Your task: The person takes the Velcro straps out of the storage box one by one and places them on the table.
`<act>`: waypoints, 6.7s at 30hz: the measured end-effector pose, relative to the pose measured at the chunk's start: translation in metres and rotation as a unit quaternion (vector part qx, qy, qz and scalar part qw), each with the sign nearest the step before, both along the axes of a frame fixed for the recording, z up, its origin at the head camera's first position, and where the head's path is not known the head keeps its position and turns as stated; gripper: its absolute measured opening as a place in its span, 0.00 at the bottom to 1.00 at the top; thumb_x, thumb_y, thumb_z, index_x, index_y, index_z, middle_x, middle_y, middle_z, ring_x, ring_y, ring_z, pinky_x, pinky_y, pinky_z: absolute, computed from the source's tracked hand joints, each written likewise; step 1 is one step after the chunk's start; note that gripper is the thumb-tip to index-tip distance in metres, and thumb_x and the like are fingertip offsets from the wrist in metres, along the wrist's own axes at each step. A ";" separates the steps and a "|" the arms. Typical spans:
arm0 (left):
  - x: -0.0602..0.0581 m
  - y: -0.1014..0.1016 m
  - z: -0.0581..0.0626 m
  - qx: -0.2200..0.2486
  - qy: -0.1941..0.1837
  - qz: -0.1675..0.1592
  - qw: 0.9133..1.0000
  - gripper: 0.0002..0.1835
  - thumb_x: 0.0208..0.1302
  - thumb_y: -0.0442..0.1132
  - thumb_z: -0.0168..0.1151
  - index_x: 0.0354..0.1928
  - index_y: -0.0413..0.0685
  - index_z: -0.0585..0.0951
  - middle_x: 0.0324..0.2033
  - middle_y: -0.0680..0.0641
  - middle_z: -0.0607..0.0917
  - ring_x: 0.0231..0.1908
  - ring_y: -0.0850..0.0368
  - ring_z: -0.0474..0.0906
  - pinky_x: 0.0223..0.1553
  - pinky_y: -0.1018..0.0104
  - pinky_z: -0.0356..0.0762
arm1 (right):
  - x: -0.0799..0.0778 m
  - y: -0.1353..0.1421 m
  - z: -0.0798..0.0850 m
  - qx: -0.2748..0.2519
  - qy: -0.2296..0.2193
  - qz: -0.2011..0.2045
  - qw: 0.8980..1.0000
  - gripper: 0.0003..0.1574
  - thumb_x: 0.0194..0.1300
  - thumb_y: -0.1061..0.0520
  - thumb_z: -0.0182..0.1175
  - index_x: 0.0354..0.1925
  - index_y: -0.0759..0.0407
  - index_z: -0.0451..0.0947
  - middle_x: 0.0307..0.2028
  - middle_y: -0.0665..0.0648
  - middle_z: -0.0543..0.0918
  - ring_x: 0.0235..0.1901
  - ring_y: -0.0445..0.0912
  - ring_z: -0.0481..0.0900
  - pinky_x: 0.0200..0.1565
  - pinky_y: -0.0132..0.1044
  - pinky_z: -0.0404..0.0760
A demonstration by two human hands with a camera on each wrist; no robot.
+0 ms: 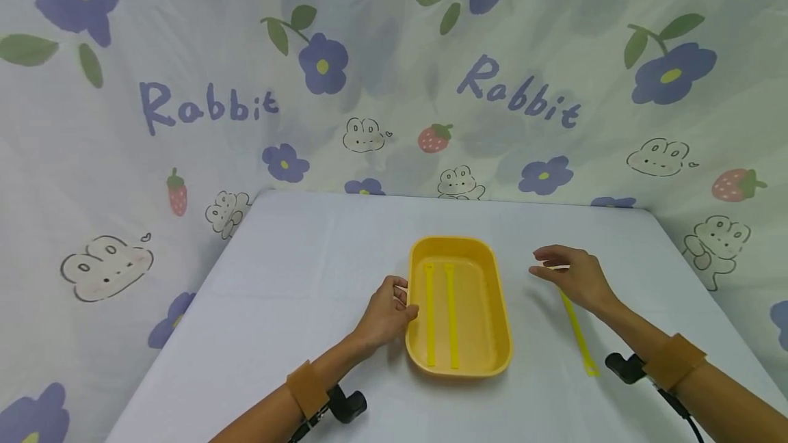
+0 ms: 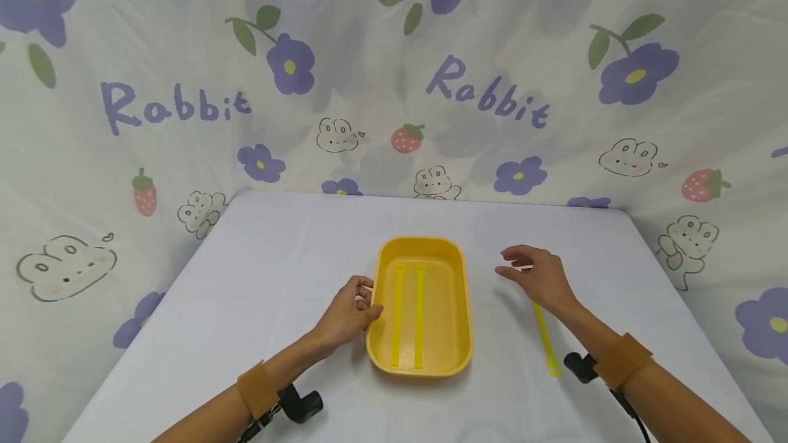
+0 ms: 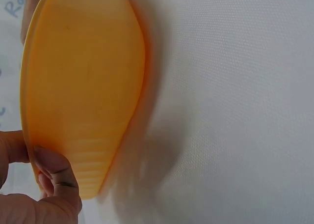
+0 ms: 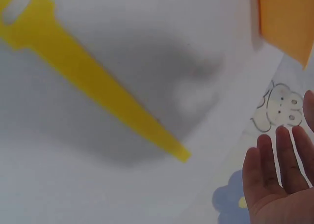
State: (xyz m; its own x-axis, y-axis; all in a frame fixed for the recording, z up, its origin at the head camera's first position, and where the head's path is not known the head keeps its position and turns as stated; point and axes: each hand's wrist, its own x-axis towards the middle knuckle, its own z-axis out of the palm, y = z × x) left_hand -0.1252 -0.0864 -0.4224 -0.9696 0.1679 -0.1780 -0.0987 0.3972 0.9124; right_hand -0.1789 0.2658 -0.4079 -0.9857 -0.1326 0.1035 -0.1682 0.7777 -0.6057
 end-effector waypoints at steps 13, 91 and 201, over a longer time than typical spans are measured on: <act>0.000 -0.001 -0.001 0.008 0.001 -0.005 1.000 0.25 0.62 0.30 0.62 0.59 0.34 0.66 0.41 0.41 0.75 0.33 0.56 0.74 0.31 0.71 0.75 | 0.003 -0.042 0.012 -0.010 0.025 0.087 0.996 0.30 0.59 0.52 0.73 0.58 0.57 0.80 0.57 0.61 0.83 0.58 0.60 0.79 0.56 0.56 0.79; -0.001 -0.003 0.001 0.003 0.003 -0.005 1.000 0.25 0.62 0.30 0.63 0.58 0.35 0.66 0.39 0.41 0.75 0.32 0.57 0.73 0.29 0.73 0.74 | 0.010 -0.124 -0.003 0.237 -0.062 0.479 0.843 0.15 0.60 0.68 0.65 0.29 0.48 0.75 0.23 0.41 0.69 0.27 0.35 0.67 0.35 0.26 0.69; -0.004 -0.001 -0.001 -0.002 0.005 -0.004 1.000 0.25 0.63 0.30 0.63 0.59 0.35 0.66 0.41 0.40 0.76 0.32 0.57 0.75 0.30 0.70 0.77 | 0.016 0.028 -0.018 -0.176 -0.228 -0.075 0.955 0.33 0.72 0.51 0.60 0.60 0.77 0.71 0.45 0.54 0.88 0.37 0.33 0.84 0.43 0.30 0.84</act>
